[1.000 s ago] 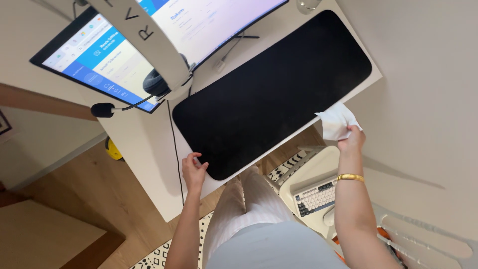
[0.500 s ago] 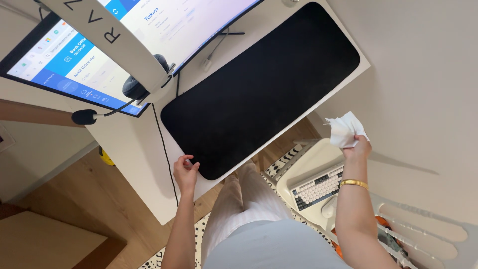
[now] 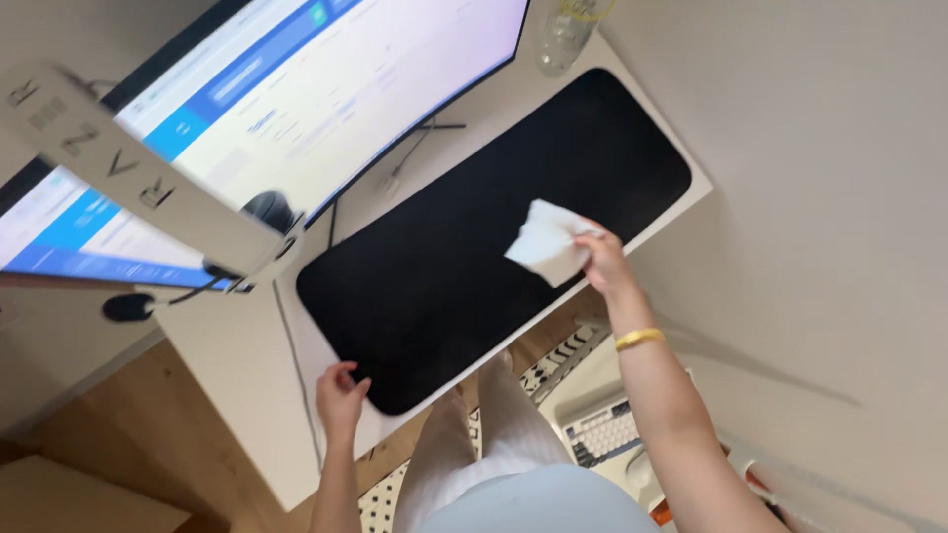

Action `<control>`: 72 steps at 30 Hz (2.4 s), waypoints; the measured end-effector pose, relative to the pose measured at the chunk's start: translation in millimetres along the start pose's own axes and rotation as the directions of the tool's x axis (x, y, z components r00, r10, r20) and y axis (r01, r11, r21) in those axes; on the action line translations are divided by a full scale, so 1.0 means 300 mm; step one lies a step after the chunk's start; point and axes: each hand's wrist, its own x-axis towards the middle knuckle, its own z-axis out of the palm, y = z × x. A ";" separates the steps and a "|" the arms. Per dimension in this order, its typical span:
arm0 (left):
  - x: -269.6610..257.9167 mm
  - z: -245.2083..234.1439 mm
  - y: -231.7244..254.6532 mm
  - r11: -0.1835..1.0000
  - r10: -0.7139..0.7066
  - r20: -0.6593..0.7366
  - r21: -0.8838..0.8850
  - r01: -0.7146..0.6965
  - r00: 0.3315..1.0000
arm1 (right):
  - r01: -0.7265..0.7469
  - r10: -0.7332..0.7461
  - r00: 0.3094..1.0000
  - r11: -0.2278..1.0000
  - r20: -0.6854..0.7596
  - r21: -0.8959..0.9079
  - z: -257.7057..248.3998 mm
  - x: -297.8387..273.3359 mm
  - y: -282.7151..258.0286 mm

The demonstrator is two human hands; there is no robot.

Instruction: Cleaning a gaming headset, mousepad, mouse, and keyboard with a wet wipe on a desk.

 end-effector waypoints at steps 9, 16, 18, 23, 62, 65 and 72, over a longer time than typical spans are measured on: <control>-0.044 0.014 0.146 0.970 -0.237 -0.195 0.007 0.243 0.952 | 0.154 -0.716 0.688 -0.011 0.115 -0.988 -0.471 0.586 -0.332; -0.098 0.015 0.108 0.820 -0.559 -0.063 -0.187 0.540 0.827 | -0.154 -0.470 0.871 0.019 -0.145 -0.988 -0.474 0.586 -0.528; -0.117 0.021 0.125 0.789 -0.592 -0.052 -0.239 0.566 0.804 | -0.150 -0.456 0.879 0.017 -0.141 -0.989 -0.519 0.622 -0.534; -0.139 0.045 0.149 0.752 -0.632 -0.060 -0.288 0.593 0.773 | -0.224 -0.395 0.884 0.110 -0.249 -0.968 -0.556 0.651 -0.535; -0.149 0.046 0.161 0.779 -0.624 -0.179 -0.223 0.586 0.761 | -0.397 -0.392 0.794 0.247 -0.465 -0.884 -0.502 0.628 -0.538; -0.125 -0.013 0.206 0.734 -0.679 -0.110 -0.095 0.672 0.726 | -0.396 -0.479 0.754 0.215 -0.450 -0.893 -0.468 0.597 -0.521; -0.085 0.041 0.440 0.935 0.188 -0.118 0.324 -0.141 0.975 | 0.126 -0.734 0.648 -0.157 0.202 -0.979 -0.317 0.327 -0.287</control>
